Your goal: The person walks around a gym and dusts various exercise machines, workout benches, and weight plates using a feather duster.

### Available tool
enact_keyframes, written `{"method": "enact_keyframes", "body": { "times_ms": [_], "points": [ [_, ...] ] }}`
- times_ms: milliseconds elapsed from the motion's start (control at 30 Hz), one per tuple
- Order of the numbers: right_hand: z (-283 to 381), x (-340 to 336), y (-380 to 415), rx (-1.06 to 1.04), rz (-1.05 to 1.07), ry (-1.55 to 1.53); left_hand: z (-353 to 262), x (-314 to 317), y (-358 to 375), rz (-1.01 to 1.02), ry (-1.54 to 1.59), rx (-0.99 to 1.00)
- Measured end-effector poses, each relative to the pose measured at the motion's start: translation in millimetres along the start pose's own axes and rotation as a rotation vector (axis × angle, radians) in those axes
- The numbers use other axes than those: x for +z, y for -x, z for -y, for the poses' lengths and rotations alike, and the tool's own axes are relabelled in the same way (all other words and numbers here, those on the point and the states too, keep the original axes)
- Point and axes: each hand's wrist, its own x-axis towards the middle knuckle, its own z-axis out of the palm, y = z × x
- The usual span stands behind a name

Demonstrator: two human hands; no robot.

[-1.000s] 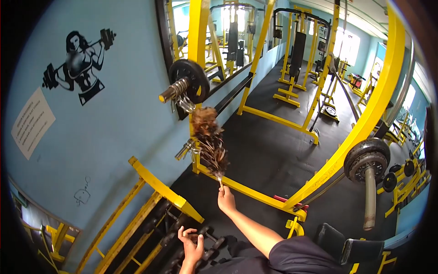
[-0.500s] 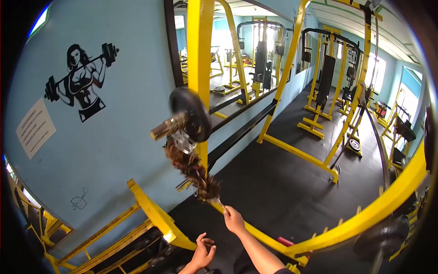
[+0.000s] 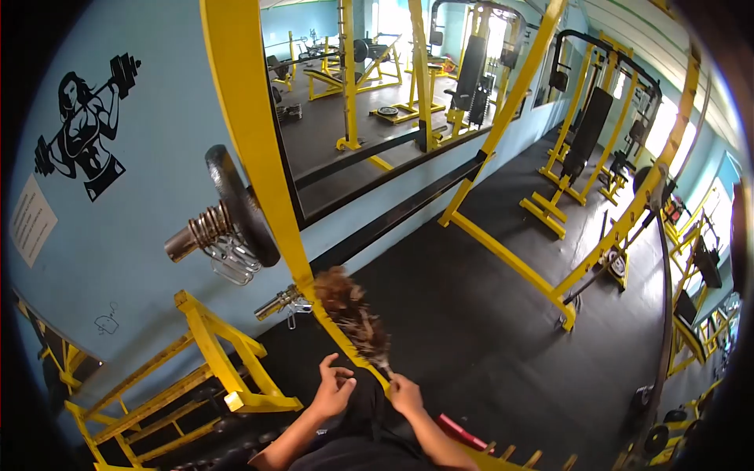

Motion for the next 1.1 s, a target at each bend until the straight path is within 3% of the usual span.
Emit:
{"method": "enact_keyframes", "body": {
  "times_ms": [133, 167, 233, 367, 467, 533, 567, 600, 633, 667, 733, 800, 1000, 1100],
  "points": [
    [12.3, 3.1, -57.6, -0.176, 0.199, -0.030, -7.1, 13.4, -57.2, -0.130, 0.153, -0.076],
    [14.6, -1.3, -75.4, -0.190, 0.193, -0.034, -12.1, 12.5, -75.9, -0.119, 0.062, -0.084],
    [25.1, -17.1, -106.3, -0.004, 0.236, 0.189, -3.8, 8.6, -125.6, -0.137, 0.004, -0.048],
    [-10.3, -60.4, -199.5, 0.038, 0.254, 0.354, -0.3, 14.7, -197.8, -0.169, -0.055, -0.113],
    [-53.1, -96.0, -284.0, 0.142, 0.212, 0.365, 38.4, 23.4, -257.3, -0.169, -0.099, -0.131],
    [-77.7, -112.8, -328.2, 0.086, 0.179, 0.394, 68.4, 38.3, -303.4, -0.163, -0.176, -0.059],
    [-85.0, -122.2, -339.7, -0.003, 0.241, 0.370, 69.4, 49.2, -324.1, -0.163, -0.144, -0.138],
    [-82.2, -133.1, -353.3, -0.088, 0.299, 0.342, 56.5, 59.0, -345.6, -0.144, -0.189, -0.199],
    [-81.0, -145.0, -361.3, -0.164, 0.261, 0.295, 45.2, 67.7, -371.6, -0.150, -0.196, -0.137],
    [-75.3, -159.8, -376.2, -0.129, 0.256, 0.299, 31.6, 79.4, -392.5, -0.149, -0.197, -0.086],
    [-65.0, -187.7, -405.7, -0.097, 0.463, 0.388, 4.4, 99.9, -432.7, -0.129, -0.210, -0.096],
    [-72.1, -197.0, -440.3, -0.073, 0.392, 0.325, -23.6, 120.1, -478.6, -0.195, -0.416, 0.172],
    [-106.8, -208.9, -544.6, 0.037, 0.208, 0.292, -35.8, 181.4, -572.7, -0.102, -0.473, 0.155],
    [-135.1, -248.8, -601.0, 0.367, 0.006, 0.185, -38.2, 216.7, -608.3, -0.032, -0.444, 0.142]
  ]
}}
